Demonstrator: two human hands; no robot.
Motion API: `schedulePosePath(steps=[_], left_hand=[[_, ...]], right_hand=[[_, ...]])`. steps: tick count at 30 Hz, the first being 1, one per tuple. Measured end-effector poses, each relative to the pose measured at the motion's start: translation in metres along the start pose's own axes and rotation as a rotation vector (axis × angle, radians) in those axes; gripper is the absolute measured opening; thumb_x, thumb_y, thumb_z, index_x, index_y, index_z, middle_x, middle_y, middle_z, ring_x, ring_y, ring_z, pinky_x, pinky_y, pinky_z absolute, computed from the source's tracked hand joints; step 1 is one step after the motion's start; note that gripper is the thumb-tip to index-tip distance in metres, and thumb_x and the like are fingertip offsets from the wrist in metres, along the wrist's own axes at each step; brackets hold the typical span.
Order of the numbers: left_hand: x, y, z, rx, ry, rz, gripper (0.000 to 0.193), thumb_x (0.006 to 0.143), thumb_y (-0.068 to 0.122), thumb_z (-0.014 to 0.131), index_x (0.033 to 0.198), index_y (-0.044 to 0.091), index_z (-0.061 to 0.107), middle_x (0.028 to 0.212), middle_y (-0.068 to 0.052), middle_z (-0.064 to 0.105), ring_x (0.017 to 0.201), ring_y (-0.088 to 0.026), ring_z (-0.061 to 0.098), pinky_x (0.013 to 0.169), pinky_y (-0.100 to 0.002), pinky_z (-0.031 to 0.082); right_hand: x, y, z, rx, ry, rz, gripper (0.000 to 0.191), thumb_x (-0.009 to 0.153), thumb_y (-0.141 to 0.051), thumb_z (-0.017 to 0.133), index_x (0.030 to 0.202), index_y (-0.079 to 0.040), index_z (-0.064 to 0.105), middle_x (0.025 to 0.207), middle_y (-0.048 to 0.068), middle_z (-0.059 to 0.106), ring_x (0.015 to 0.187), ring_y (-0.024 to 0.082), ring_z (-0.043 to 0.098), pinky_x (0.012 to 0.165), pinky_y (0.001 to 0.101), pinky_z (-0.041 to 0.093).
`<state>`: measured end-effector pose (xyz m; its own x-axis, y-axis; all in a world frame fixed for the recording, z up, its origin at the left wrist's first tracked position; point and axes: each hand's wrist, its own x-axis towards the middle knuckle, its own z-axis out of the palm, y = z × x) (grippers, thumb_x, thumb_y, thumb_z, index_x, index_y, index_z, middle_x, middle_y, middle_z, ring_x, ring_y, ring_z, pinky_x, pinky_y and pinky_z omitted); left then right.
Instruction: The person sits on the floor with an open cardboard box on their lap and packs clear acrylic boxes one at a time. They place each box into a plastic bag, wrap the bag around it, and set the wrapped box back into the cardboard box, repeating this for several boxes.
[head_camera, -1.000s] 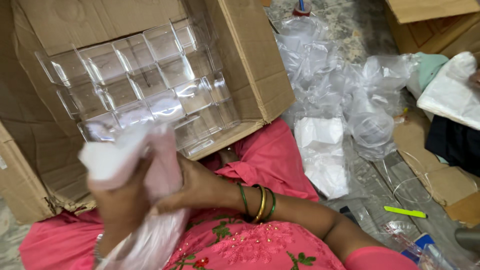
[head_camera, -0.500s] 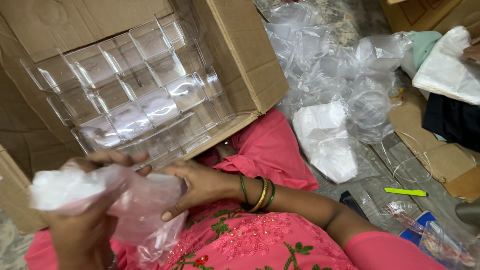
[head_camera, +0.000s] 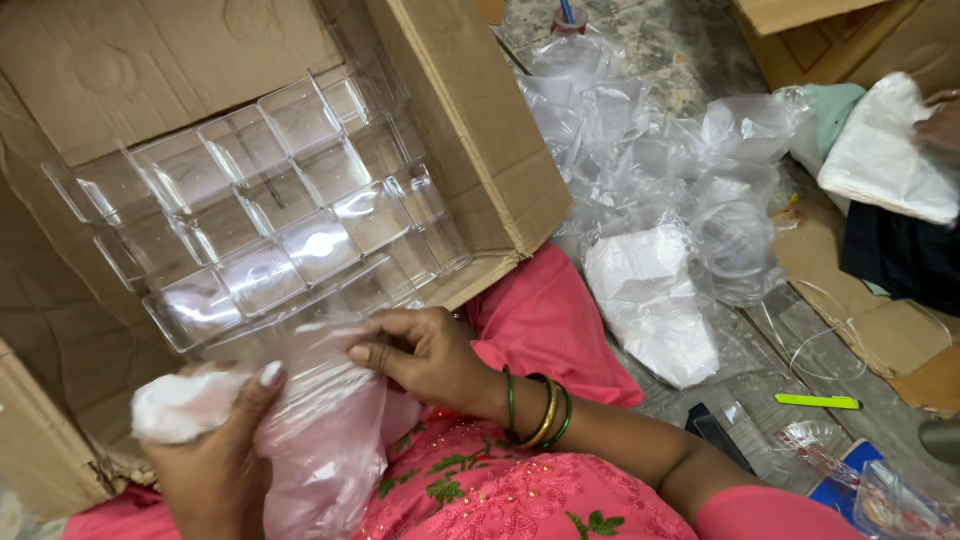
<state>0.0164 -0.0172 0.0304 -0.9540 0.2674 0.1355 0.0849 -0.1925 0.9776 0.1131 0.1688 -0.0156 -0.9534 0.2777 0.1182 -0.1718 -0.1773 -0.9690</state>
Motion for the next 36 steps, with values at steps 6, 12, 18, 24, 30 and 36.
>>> schedulePosePath(steps=[6,12,18,24,30,36], left_hand=[[0.005,-0.023,0.008,0.331,-0.172,0.017,0.03,0.084,0.003,0.088,0.088,-0.001,0.059,0.081,-0.005,0.061,0.07,-0.015,0.056,0.062,-0.028,0.046],[0.007,-0.021,0.008,-0.134,-0.081,-0.017,0.023,0.085,0.001,0.082,0.099,0.002,0.064,0.09,-0.003,0.069,0.08,-0.013,0.067,0.07,-0.027,0.058],[0.009,-0.026,0.021,-0.125,-0.135,0.016,0.022,0.09,0.01,0.079,0.107,0.005,0.067,0.095,0.002,0.068,0.087,-0.007,0.062,0.077,-0.023,0.052],[-0.002,-0.034,0.002,-0.058,-0.391,0.012,0.021,0.093,0.011,0.081,0.101,0.004,0.064,0.092,0.002,0.064,0.087,-0.007,0.059,0.077,-0.025,0.052],[-0.001,-0.045,-0.005,-0.248,-0.39,-0.257,0.017,0.092,0.011,0.078,0.1,0.003,0.065,0.091,-0.005,0.07,0.082,-0.015,0.067,0.074,-0.029,0.055],[0.02,-0.068,-0.025,-0.552,-0.562,-0.483,0.036,0.078,0.005,0.08,0.11,0.005,0.065,0.099,-0.006,0.069,0.094,-0.017,0.069,0.085,-0.032,0.057]], right_hand=[[0.02,-0.008,-0.008,0.1,0.06,-0.245,0.016,0.094,0.001,0.077,0.097,-0.007,0.064,0.096,-0.001,0.069,0.089,0.006,0.064,0.083,0.0238,0.057],[0.01,-0.012,-0.016,-0.009,0.215,-0.023,0.017,0.092,-0.003,0.07,0.108,-0.006,0.071,0.084,0.0,0.07,0.074,0.005,0.063,0.064,0.0198,0.051],[0.001,-0.017,-0.008,-0.111,0.231,-0.196,0.01,0.105,-0.011,0.068,0.101,-0.002,0.072,0.082,-0.003,0.063,0.07,0.001,0.05,0.063,0.0169,0.041],[-0.002,-0.015,-0.03,0.087,0.075,-0.062,0.016,0.103,-0.016,0.065,0.096,-0.002,0.068,0.091,0.0,0.068,0.078,0.008,0.055,0.071,0.0248,0.047],[-0.015,-0.006,-0.042,-0.281,-0.32,-0.179,0.024,0.115,-0.018,0.056,0.098,-0.002,0.061,0.086,0.008,0.061,0.081,0.018,0.058,0.077,0.0309,0.048],[0.013,-0.051,-0.074,0.656,-0.151,0.149,0.014,0.083,-0.016,0.069,0.087,-0.004,0.063,0.084,0.008,0.065,0.089,0.022,0.067,0.097,0.0421,0.056]])
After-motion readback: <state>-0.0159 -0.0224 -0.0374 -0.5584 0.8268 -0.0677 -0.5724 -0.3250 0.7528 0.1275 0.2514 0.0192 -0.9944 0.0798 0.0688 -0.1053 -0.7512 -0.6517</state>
